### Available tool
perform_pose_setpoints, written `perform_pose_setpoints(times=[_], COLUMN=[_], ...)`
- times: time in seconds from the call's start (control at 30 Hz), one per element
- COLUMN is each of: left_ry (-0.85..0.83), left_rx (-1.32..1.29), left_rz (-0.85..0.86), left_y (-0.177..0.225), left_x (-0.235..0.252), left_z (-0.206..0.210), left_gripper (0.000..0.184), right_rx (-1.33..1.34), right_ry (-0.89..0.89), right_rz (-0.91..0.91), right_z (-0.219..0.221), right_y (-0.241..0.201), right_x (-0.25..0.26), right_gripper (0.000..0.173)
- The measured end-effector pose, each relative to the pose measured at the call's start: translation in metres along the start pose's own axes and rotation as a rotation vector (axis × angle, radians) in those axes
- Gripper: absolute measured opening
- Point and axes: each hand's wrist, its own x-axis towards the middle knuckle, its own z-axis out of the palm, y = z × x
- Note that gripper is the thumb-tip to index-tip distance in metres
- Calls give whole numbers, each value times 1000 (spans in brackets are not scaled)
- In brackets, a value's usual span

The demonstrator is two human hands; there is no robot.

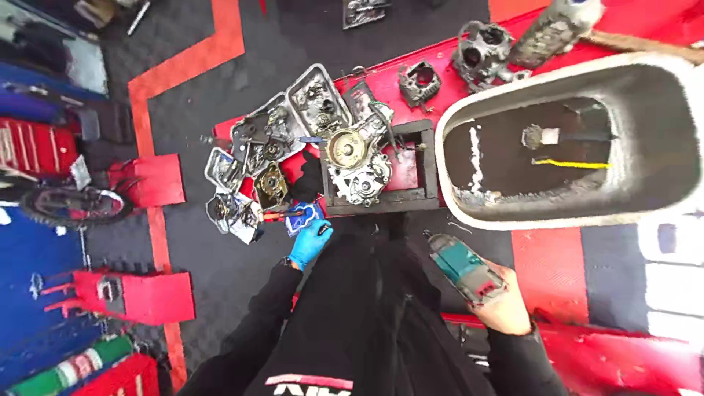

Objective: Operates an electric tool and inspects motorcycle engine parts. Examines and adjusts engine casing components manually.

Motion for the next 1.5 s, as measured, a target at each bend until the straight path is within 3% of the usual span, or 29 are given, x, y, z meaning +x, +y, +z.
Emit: perform_pose_setpoints(times=[0.13, 0.27, 0.3, 0.43, 0.63, 0.7, 0.8, 0.97, 1.07, 1.13, 1.27, 1.4, 1.5], left_ry=[35, 72, 75, 93, 178, 189, 254, 460, 503, 482, 406, 313, 264], left_rx=[-92, -186, -203, -284, -397, -382, -380, -461, -477, -499, -537, -538, -544], left_rz=[-81, -132, -141, -168, -242, -262, -300, -465, -644, -761, -913, -1002, -1043], left_y=[-18, -45, -55, -97, -151, -164, -175, -168, -135, -103, -50, -33, -34], left_x=[-5, -2, -1, 7, 21, 24, 23, -20, -66, -91, -132, -153, -154], left_z=[5, -2, -3, -12, -31, -43, -66, -69, -41, -13, 52, 113, 136], left_gripper=[42, 42, 43, 43, 42, 41, 41, 42, 43, 41, 38, 35, 34], right_rx=[181, 157, 212, 311, 308, 290, 280, 363, 542, 632, 772, 833, 826], right_ry=[-23, 163, 205, 227, 263, 284, 278, 74, -69, -66, -109, -258, -368], right_rz=[-94, -21, -85, -180, -217, -212, -219, -245, -164, -85, 46, 91, 100], right_z=[0, 3, 5, 10, 33, 52, 76, 116, 147, 167, 191, 190, 176], right_y=[-28, -66, -69, -123, -168, -169, -140, -45, 16, 33, 79, 118, 125], right_x=[27, 60, 75, 161, 302, 350, 425, 525, 562, 577, 598, 602, 592], right_gripper=[51, 58, 59, 43, 64, 63, 62, 93, 104, 79, 68, 91, 98])
